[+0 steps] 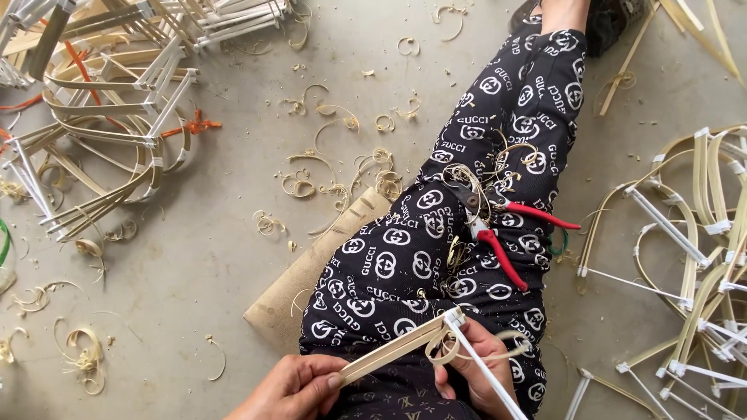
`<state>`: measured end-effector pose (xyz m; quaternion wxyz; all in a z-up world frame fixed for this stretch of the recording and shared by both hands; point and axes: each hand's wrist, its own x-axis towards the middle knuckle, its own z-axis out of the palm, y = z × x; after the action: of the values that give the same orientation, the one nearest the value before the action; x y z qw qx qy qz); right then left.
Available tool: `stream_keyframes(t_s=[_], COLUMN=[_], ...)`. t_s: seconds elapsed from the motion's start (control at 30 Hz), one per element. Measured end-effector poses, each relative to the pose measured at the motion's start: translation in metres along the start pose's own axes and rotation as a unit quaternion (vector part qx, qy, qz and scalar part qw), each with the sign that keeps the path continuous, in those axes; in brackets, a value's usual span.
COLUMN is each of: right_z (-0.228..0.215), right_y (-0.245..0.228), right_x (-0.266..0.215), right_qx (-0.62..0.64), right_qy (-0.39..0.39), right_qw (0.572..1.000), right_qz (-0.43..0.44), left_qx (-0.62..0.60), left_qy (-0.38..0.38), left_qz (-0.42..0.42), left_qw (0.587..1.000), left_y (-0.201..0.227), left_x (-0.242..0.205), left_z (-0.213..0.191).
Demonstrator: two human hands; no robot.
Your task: Constructing furniture components by weaving and securing bamboo strips to a frame.
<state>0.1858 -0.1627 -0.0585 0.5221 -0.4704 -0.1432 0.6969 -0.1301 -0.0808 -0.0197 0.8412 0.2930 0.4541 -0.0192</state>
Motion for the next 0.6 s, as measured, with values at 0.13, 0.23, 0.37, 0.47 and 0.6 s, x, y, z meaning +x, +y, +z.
stream_keyframes(t_s=[0.13, 0.23, 0.37, 0.47, 0.6], right_z=[-0.002, 0.008, 0.011, 0.01, 0.025], right_y=[-0.006, -0.023, -0.026, -0.032, -0.068], right_x=[0.011, 0.018, 0.012, 0.015, 0.035], right_qx=[-0.014, -0.072, -0.256, -0.401, -0.573], right_qy=[0.001, 0.019, 0.054, 0.056, 0.052], right_qw=[0.999, 0.996, 0.964, 0.897, 0.753], right_qz=[0.032, 0.055, -0.048, -0.176, -0.32], left_qx=[-0.011, -0.024, -0.053, -0.065, -0.023], left_qy=[0.008, 0.02, 0.027, 0.024, 0.044], left_qz=[-0.015, -0.043, -0.047, -0.049, -0.024], left_qw=[1.0, 0.999, 0.997, 0.996, 0.998], left_y=[0.017, 0.033, 0.02, 0.037, 0.068], left_x=[0.0, 0.01, 0.036, 0.045, 0.046], left_z=[0.001, 0.001, -0.014, -0.006, 0.008])
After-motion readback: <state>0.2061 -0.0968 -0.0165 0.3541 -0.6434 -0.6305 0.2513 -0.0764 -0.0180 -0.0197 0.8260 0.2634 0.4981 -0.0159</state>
